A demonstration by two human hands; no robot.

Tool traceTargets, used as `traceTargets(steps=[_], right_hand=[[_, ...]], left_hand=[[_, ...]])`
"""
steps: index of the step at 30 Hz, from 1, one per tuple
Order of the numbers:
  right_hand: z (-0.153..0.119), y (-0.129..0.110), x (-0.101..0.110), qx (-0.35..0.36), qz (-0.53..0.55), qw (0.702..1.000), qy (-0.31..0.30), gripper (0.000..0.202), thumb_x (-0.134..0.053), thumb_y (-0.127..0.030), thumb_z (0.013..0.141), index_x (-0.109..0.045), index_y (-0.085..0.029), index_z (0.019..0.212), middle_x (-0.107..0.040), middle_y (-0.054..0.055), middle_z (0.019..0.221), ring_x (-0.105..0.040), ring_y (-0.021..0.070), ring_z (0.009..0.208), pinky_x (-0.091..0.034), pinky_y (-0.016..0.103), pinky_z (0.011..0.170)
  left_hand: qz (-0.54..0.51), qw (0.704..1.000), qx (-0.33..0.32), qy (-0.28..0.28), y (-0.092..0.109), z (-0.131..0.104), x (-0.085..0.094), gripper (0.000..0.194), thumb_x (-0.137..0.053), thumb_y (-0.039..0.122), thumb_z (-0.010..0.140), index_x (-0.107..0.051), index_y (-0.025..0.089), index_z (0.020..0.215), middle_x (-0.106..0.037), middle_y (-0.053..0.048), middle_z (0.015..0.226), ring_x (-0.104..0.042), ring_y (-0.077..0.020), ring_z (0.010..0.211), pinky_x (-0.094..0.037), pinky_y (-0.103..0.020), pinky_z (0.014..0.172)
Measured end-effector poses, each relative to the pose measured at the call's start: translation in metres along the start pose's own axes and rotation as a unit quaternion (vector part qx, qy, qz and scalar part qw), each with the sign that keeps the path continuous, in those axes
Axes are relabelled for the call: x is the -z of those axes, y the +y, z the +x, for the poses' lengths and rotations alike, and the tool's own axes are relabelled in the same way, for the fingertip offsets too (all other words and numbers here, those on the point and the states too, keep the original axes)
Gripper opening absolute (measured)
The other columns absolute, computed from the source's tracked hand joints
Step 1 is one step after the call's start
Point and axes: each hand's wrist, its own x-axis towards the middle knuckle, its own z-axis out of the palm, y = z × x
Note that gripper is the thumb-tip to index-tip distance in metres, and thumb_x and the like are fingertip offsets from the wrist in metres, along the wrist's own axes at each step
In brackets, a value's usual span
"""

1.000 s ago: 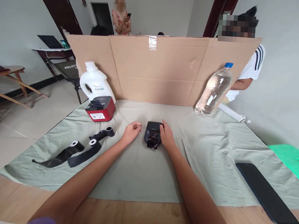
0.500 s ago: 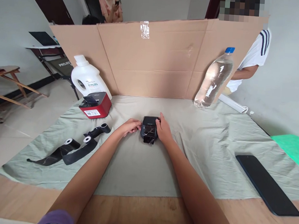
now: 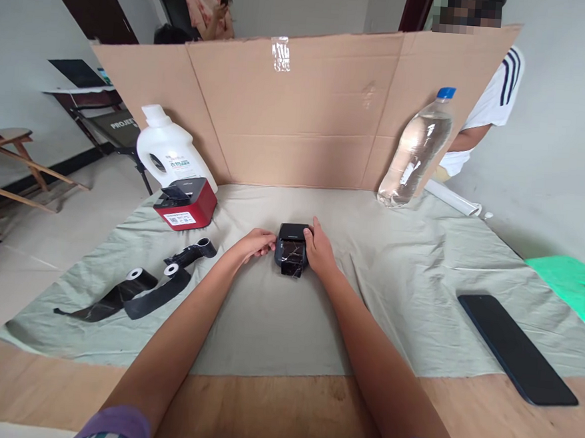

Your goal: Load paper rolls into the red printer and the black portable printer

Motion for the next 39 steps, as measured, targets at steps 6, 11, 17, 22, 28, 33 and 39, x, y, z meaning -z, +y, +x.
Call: traceTargets(steps=[6,11,17,22,28,33,39], right_hand=[[-0.003,-0.003,0.000,0.000,0.016,0.998,0.054,0.057,-0.031,-0.044,0.098,-0.047,-0.014,0.143,-0.065,0.016,0.132,-0.059,0.0273,0.123,-0.042,0.046,0.109],[-0.005,-0.001,0.004,-0.003,0.044,0.997,0.069,0.046,-0.045,-0.027,0.082,-0.060,-0.016,0.125,-0.068,0.013,0.120,-0.065,0.0237,0.101,-0.054,0.037,0.085],[0.004,-0.004,0.009,0.007,0.066,0.997,0.025,0.042,-0.044,-0.030,0.087,-0.064,-0.019,0.122,-0.069,0.009,0.122,-0.065,0.0215,0.104,-0.054,0.034,0.084],[0.028,-0.019,0.012,0.012,-0.135,0.989,0.062,0.033,-0.044,-0.029,0.093,-0.069,-0.019,0.113,-0.075,0.010,0.104,-0.067,0.0256,0.093,-0.050,0.039,0.086],[0.059,-0.035,0.017,-0.060,-0.273,0.959,0.038,0.022,-0.051,-0.029,0.094,-0.067,-0.019,0.104,-0.072,0.012,0.091,-0.065,0.0283,0.089,-0.047,0.036,0.075],[0.056,-0.037,0.023,0.018,-0.313,0.949,-0.022,0.018,-0.055,-0.029,0.093,-0.071,-0.022,0.099,-0.070,0.010,0.098,-0.064,0.0257,0.089,-0.047,0.035,0.078],[0.054,-0.032,0.020,0.062,-0.287,0.946,-0.139,0.020,-0.072,-0.029,0.078,-0.080,-0.024,0.095,-0.068,0.011,0.108,-0.064,0.0259,0.094,-0.053,0.038,0.085]], left_hand=[[0.018,0.999,-0.021,0.021,-0.001,-0.003,-0.004,0.021,-0.051,0.025,0.087,-0.066,0.012,0.079,-0.067,-0.003,0.063,-0.042,-0.0065,0.039,-0.028,-0.020,0.039],[0.042,0.989,-0.092,0.105,-0.009,-0.013,-0.015,0.038,-0.046,0.026,0.093,-0.065,0.014,0.124,-0.074,-0.004,0.082,-0.061,-0.0124,0.059,-0.049,-0.022,0.062],[0.218,0.935,-0.216,0.176,-0.016,-0.022,-0.026,0.045,-0.037,0.026,0.100,-0.063,0.023,0.136,-0.073,-0.006,0.121,-0.066,-0.0226,0.114,-0.047,-0.031,0.102],[0.241,0.929,-0.220,0.173,-0.016,-0.021,-0.026,0.046,-0.036,0.027,0.100,-0.061,0.023,0.138,-0.073,-0.007,0.121,-0.068,-0.0240,0.112,-0.049,-0.033,0.100],[0.244,0.930,-0.211,0.176,-0.016,-0.022,-0.026,0.047,-0.036,0.027,0.100,-0.061,0.022,0.139,-0.073,-0.007,0.122,-0.068,-0.0240,0.110,-0.050,-0.033,0.098],[0.257,0.928,-0.205,0.178,-0.014,-0.022,-0.026,0.047,-0.036,0.028,0.100,-0.060,0.022,0.140,-0.074,-0.008,0.120,-0.069,-0.0240,0.107,-0.049,-0.033,0.099],[0.263,0.926,-0.203,0.180,-0.012,-0.026,-0.026,0.047,-0.036,0.029,0.101,-0.061,0.022,0.139,-0.075,-0.010,0.116,-0.070,-0.0247,0.105,-0.050,-0.033,0.096]])
